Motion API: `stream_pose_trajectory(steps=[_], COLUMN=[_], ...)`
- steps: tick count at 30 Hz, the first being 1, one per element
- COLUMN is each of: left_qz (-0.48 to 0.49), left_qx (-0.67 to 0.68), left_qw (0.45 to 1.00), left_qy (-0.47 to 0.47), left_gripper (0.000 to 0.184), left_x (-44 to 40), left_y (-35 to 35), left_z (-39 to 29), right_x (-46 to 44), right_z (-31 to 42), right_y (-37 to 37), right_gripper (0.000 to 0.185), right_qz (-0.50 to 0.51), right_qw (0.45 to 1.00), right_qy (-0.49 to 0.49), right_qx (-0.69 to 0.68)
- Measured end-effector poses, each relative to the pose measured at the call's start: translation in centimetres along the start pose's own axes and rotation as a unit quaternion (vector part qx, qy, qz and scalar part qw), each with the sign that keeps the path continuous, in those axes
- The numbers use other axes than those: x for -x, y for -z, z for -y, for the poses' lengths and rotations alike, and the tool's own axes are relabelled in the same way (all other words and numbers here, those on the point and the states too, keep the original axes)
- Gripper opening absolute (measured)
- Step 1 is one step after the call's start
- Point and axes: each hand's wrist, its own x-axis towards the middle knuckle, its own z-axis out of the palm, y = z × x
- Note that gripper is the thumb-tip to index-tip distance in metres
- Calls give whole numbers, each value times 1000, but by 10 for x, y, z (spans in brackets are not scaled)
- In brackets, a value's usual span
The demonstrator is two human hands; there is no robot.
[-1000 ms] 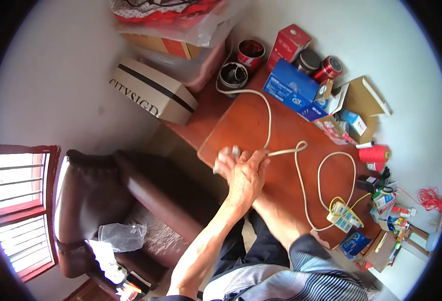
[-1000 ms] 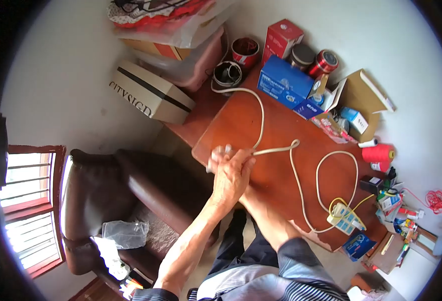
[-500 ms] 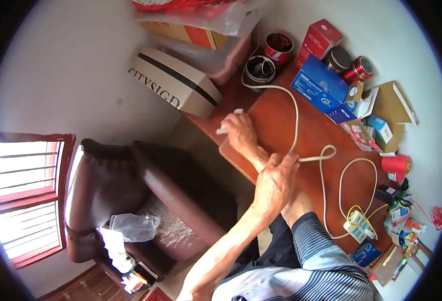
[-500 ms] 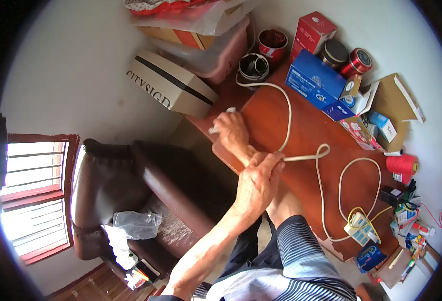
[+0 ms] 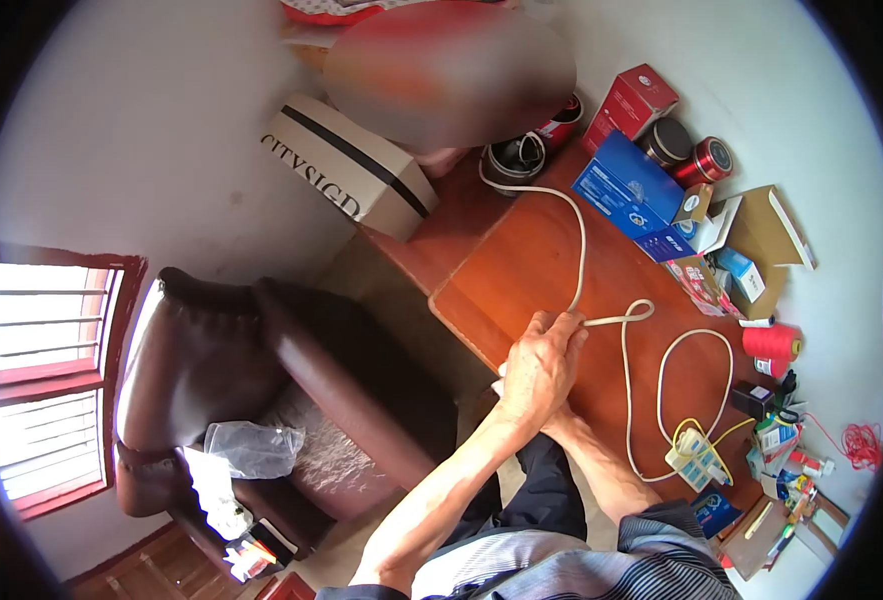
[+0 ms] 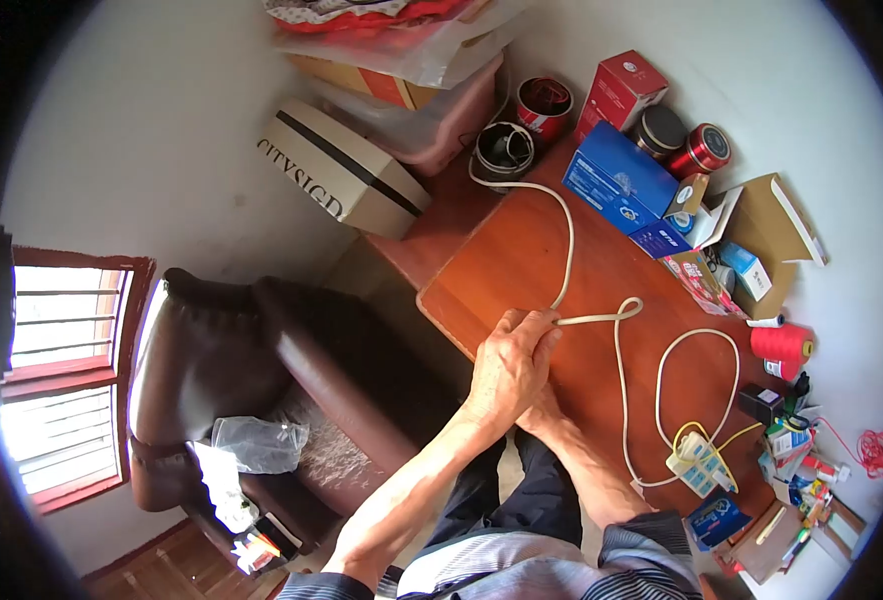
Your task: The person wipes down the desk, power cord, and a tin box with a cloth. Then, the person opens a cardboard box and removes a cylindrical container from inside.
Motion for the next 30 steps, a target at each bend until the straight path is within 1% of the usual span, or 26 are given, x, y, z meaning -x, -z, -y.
stream_pose_trajectory(steps=[3,4,6,7,8,9,10,11,12,14,15,16,17,18,20,21,22,23,24,25,26,28,30], left_qz=[12,14,23,10,16,4,-8,9,-2,9,5,-10,-27,-33,20,26,-3,1,6,30,50,26,35], left_qx=[16,16,13,2,0,4,7,-1,0,-13,-14,-56,-96,-94,-127,4,-2,-24,-45,-12,17,25,40], left_qw=[1000,1000,1000,1000,1000,1000,999,1000,1000,999,1000,997,993,993,990,1000,1000,1000,999,999,998,999,999], left_qy=[-8,-8,4,-16,-17,-24,-30,-10,-25,-28,-28,-44,-59,-57,60,17,-12,-21,-30,0,30,-26,2], left_gripper=[23,23,25,26,26,25,25,25,25,26,26,27,28,28,30,30,32,31,30,31,32,28,31], left_x=[2,2,3,4,4,3,2,0,0,0,1,2,4,5,10,10,11,12,12,13,13,12,11], left_y=[1,4,10,4,1,-1,-3,1,0,-3,-4,-6,-8,-9,-12,-15,-22,-25,-27,-27,-27,-30,-27], left_z=[4,1,-9,-1,3,5,6,-1,1,5,5,3,2,-2,-7,11,22,31,38,42,45,56,56], right_x=[-2,-30,-39,-52,-77,-91,-100,-101,-101,-81,-60,-37,-13,4,46,72,95,118,138,146,159,184,210], right_z=[-15,-38,-39,-85,-92,-87,-82,-72,-60,-42,-33,-24,-23,-17,-13,-14,-13,-10,-4,6,12,23,36], right_y=[30,39,46,29,14,3,-9,-21,-28,-33,-33,-27,-12,-4,4,12,29,56,83,98,107,122,134], right_gripper=[27,27,26,29,27,26,28,25,21,20,21,23,28,28,30,31,32,31,30,25,25,25,28], right_qz=[-85,-114,-175,-164,-160,-105,-77,-56,-37,-1,-35,-68,75,79,71,64,53,93,136,107,109,80,52], right_qw=[995,991,978,979,971,984,993,998,999,999,997,993,996,996,992,980,962,981,987,989,985,982,972], right_qy=[-51,-69,-110,-95,-100,-104,-61,-22,-2,30,51,74,39,45,-89,-163,-242,-164,-85,-96,-125,-165,-214], right_qx=[-11,-13,-14,75,145,100,65,26,8,-45,-52,-57,13,13,-60,-90,-114,-49,15,35,53,54,84])
